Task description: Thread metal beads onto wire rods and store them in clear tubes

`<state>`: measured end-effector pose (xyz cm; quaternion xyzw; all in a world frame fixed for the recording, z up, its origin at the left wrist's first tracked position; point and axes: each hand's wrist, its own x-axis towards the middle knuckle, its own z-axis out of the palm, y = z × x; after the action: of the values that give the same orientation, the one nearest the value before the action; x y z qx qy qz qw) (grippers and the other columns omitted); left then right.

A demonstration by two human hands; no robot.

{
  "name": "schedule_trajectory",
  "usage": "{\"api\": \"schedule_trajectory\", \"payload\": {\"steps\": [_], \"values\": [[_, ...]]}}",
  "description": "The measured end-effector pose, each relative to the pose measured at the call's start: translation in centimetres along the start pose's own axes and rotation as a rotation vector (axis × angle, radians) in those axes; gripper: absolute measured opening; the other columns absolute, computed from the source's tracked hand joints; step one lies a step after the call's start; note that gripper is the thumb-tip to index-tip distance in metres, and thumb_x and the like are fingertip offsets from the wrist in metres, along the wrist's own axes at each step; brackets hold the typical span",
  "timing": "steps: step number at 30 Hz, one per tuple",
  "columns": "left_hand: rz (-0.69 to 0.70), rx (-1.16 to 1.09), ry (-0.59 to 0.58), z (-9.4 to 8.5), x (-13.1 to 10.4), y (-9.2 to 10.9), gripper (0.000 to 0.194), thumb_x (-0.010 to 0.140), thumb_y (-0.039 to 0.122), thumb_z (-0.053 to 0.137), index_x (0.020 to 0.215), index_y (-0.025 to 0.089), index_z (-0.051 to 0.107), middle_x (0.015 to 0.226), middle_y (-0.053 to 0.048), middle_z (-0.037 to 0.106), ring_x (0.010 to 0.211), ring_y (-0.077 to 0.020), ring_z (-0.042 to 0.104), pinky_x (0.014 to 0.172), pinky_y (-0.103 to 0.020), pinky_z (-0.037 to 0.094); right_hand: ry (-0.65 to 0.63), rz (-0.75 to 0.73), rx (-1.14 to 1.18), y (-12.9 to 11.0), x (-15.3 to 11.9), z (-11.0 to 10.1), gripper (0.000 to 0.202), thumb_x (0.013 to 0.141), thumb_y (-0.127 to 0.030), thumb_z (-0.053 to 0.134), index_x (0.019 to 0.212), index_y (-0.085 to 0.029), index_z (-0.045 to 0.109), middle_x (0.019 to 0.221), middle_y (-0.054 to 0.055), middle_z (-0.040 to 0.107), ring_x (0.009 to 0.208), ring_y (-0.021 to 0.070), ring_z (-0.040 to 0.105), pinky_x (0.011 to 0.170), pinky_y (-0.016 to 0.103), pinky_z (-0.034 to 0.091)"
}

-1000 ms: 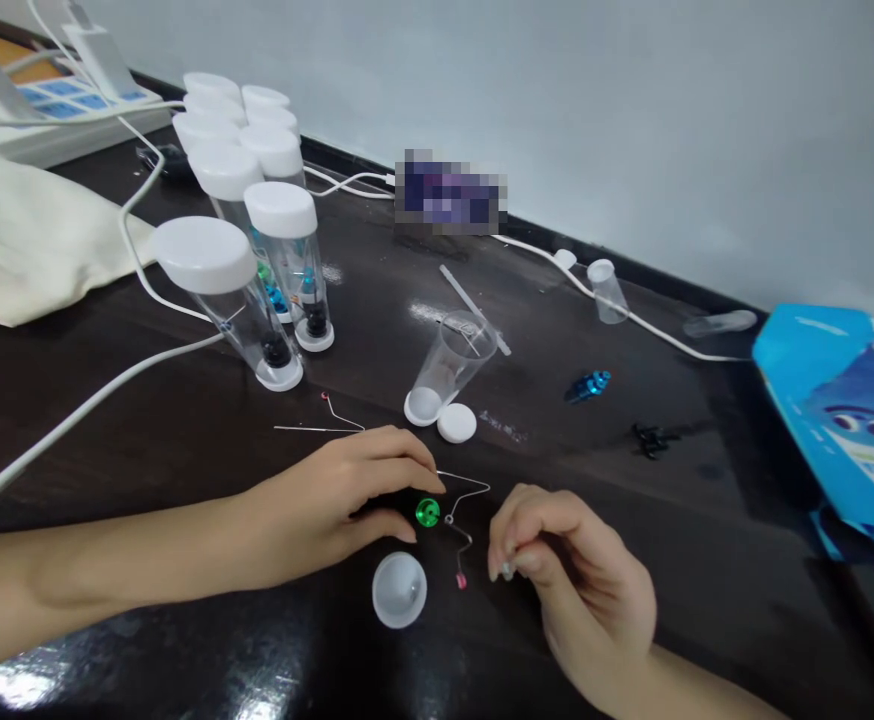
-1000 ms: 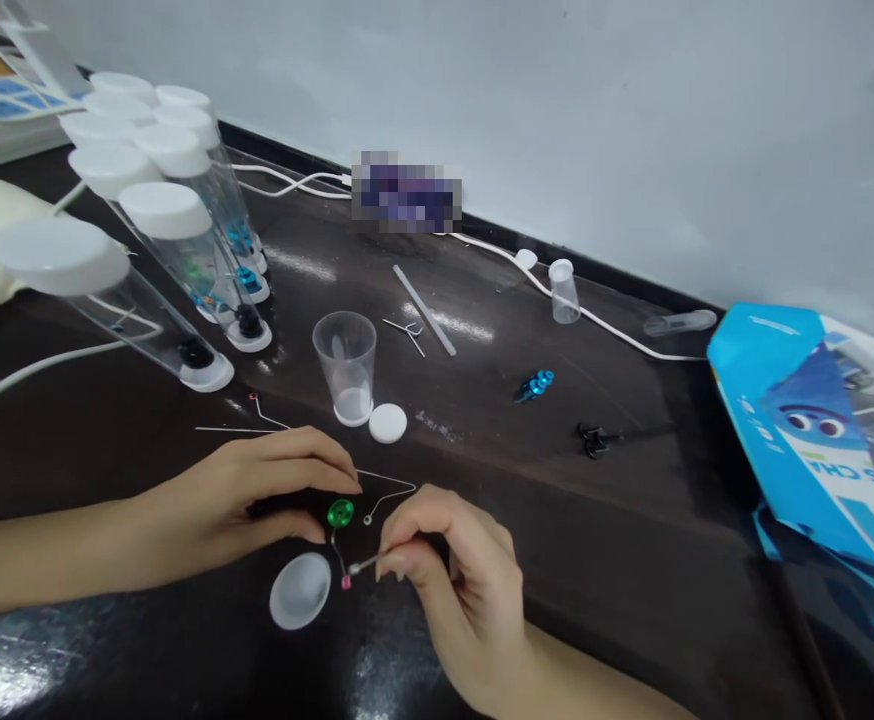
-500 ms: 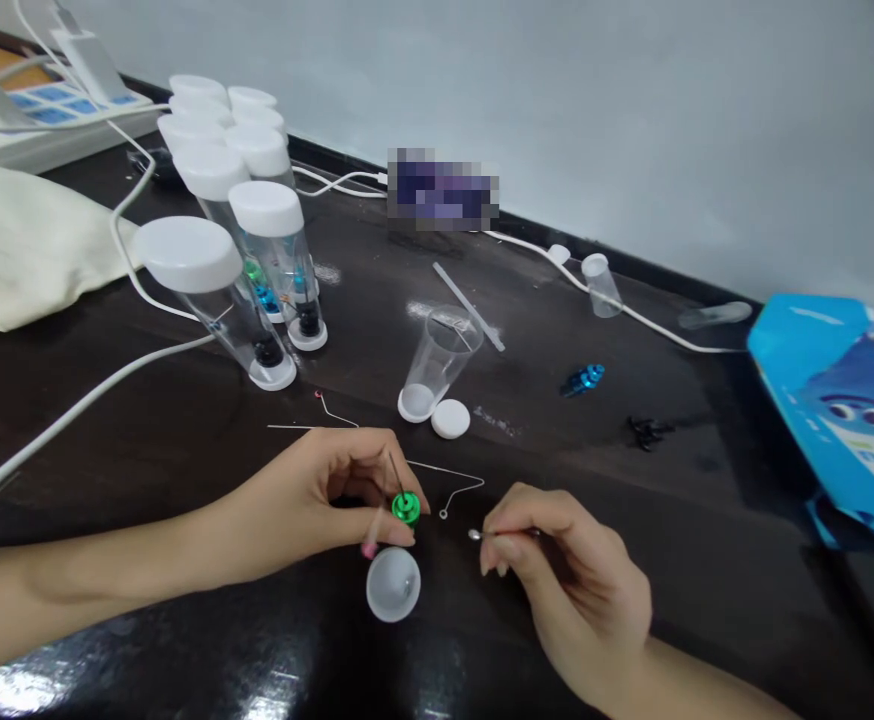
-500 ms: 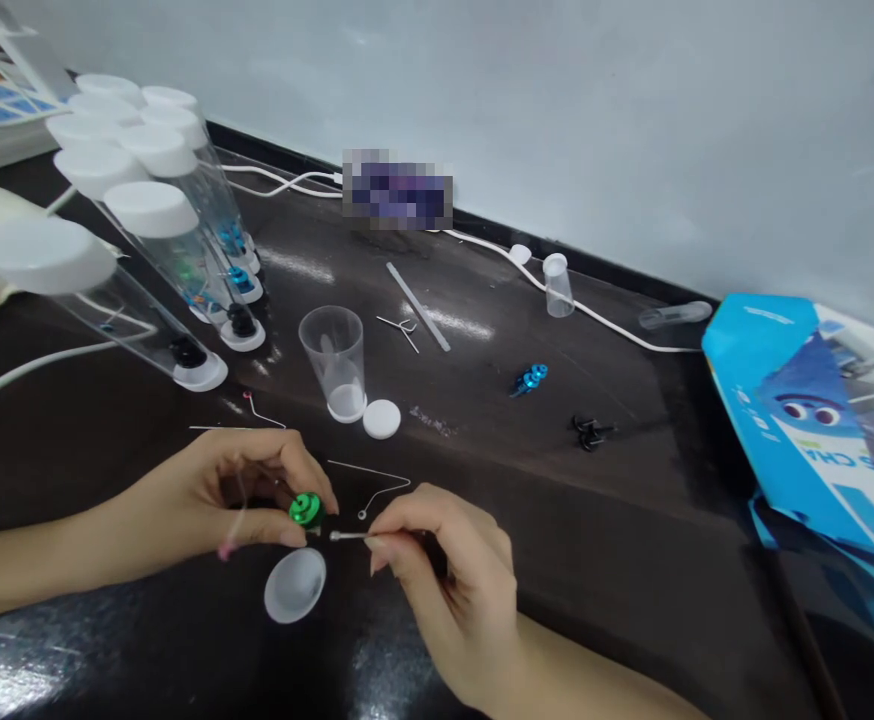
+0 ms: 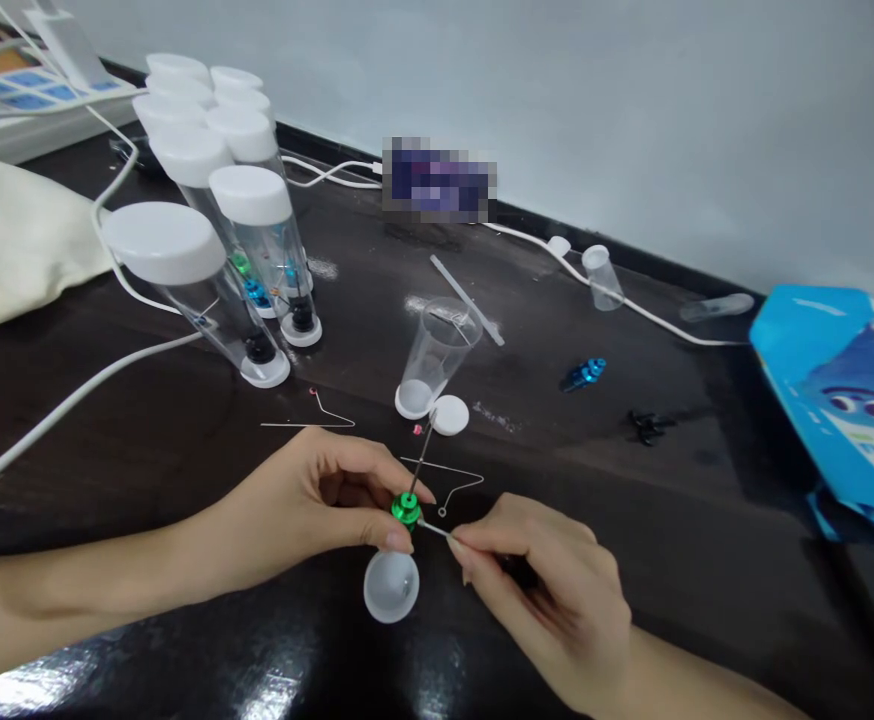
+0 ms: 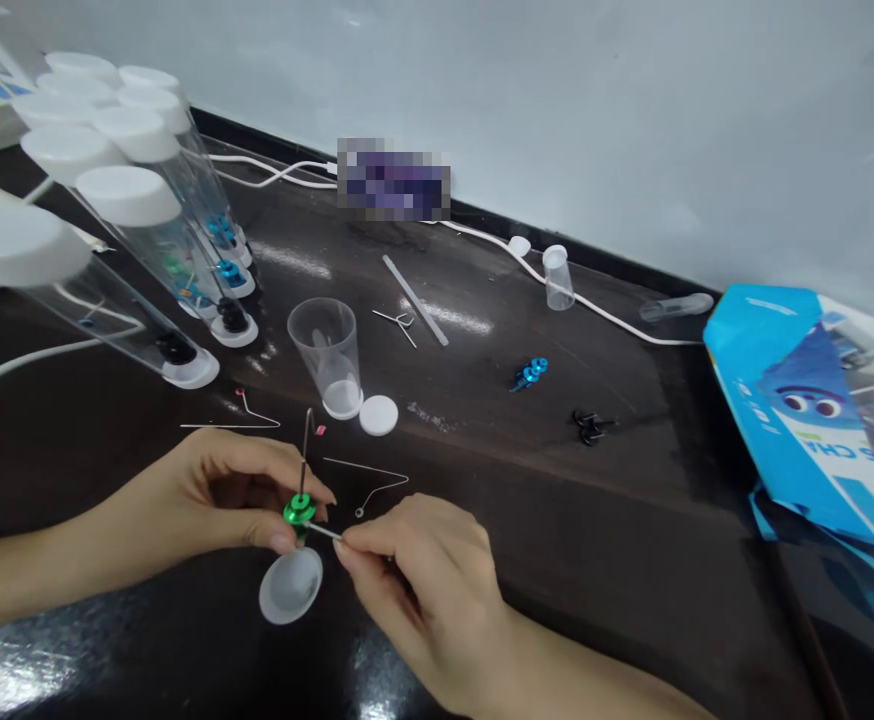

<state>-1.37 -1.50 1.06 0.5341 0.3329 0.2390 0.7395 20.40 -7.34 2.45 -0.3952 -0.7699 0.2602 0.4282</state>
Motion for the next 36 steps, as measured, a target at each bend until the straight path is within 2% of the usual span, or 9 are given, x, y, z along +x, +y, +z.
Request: {"api": "schedule_trajectory", "payload": {"steps": [12, 21, 23, 26, 32, 34, 36], "values": [[0.001, 0.04, 0.014, 0.2, -0.2, -0.5, 0.016, 0.071, 0.022, 0.082, 0.082, 0.02, 0.071, 0.081, 0.001, 0.072, 0.071, -0.0119, 0.065, 0.065, -0.021, 0.053, -0.042, -0.006, -0.049, 0.0, -0.2, 0.1, 0.012, 0.086, -0.001, 0.062, 0.089, -0.013, 0.066, 0.066, 0.003, 0.066, 0.053, 0.0123, 0.057, 0.05, 0.026, 0.042], [0.003, 0.125, 0.027, 0.5, -0.3, -0.1, 0.015, 0.071, 0.025, 0.082, 0.078, 0.018, 0.07, 0.08, 0.0, 0.069, 0.065, -0.0108, 0.063, 0.059, -0.02, 0.052, -0.058, -0.03, -0.056, 0.2, -0.3, 0.2, 0.014, 0.085, 0.0, 0.062, 0.092, -0.012, 0.065, 0.068, 0.004, 0.068, 0.056, 0.0131, 0.057, 0.052, 0.028, 0.042], [0.046, 0.159, 0.037, 0.6, -0.4, 0.0, 0.013, 0.073, 0.025, 0.081, 0.079, 0.019, 0.071, 0.08, 0.001, 0.069, 0.064, -0.011, 0.064, 0.058, -0.02, 0.052, -0.061, -0.042, -0.069, 0.3, -0.4, 0.2, 0.014, 0.085, 0.0, 0.062, 0.092, -0.012, 0.065, 0.069, 0.005, 0.068, 0.056, 0.0132, 0.057, 0.053, 0.028, 0.042], [0.157, 0.272, 0.066, 0.6, -0.7, 0.1, 0.011, 0.074, 0.025, 0.08, 0.082, 0.02, 0.073, 0.082, 0.001, 0.071, 0.074, -0.0141, 0.068, 0.065, -0.021, 0.054, -0.069, -0.063, -0.088, 0.4, -0.5, 0.1, 0.014, 0.085, 0.0, 0.062, 0.092, -0.012, 0.065, 0.069, 0.005, 0.068, 0.056, 0.0129, 0.056, 0.053, 0.028, 0.042], [0.307, 0.398, 0.029, 0.3, -1.0, 0.0, 0.009, 0.083, 0.018, 0.071, 0.09, 0.024, 0.073, 0.091, 0.002, 0.074, 0.084, -0.0138, 0.07, 0.076, -0.021, 0.055, -0.083, -0.118, -0.097, 0.3, -0.6, 0.0, 0.013, 0.087, -0.002, 0.061, 0.096, -0.01, 0.065, 0.069, 0.004, 0.067, 0.056, 0.0132, 0.057, 0.054, 0.028, 0.043], [0.339, 0.411, 0.035, 0.2, -1.1, -0.1, 0.013, 0.082, 0.017, 0.072, 0.093, 0.024, 0.072, 0.093, 0.003, 0.074, 0.085, -0.0139, 0.07, 0.078, -0.022, 0.055, -0.093, -0.063, -0.062, 0.1, -0.5, 0.0, 0.011, 0.088, -0.003, 0.06, 0.094, -0.01, 0.066, 0.067, 0.004, 0.066, 0.056, 0.0125, 0.058, 0.054, 0.027, 0.044], [0.363, 0.43, 0.038, 0.2, -1.0, 0.0, 0.015, 0.082, 0.017, 0.073, 0.095, 0.024, 0.071, 0.093, 0.003, 0.073, 0.085, -0.0137, 0.069, 0.079, -0.022, 0.055, -0.114, 0.067, 0.018, -0.1, -0.4, 0.0, 0.009, 0.091, -0.007, 0.059, 0.09, -0.012, 0.066, 0.063, 0.001, 0.064, 0.053, 0.0107, 0.057, 0.052, 0.024, 0.044]]}}
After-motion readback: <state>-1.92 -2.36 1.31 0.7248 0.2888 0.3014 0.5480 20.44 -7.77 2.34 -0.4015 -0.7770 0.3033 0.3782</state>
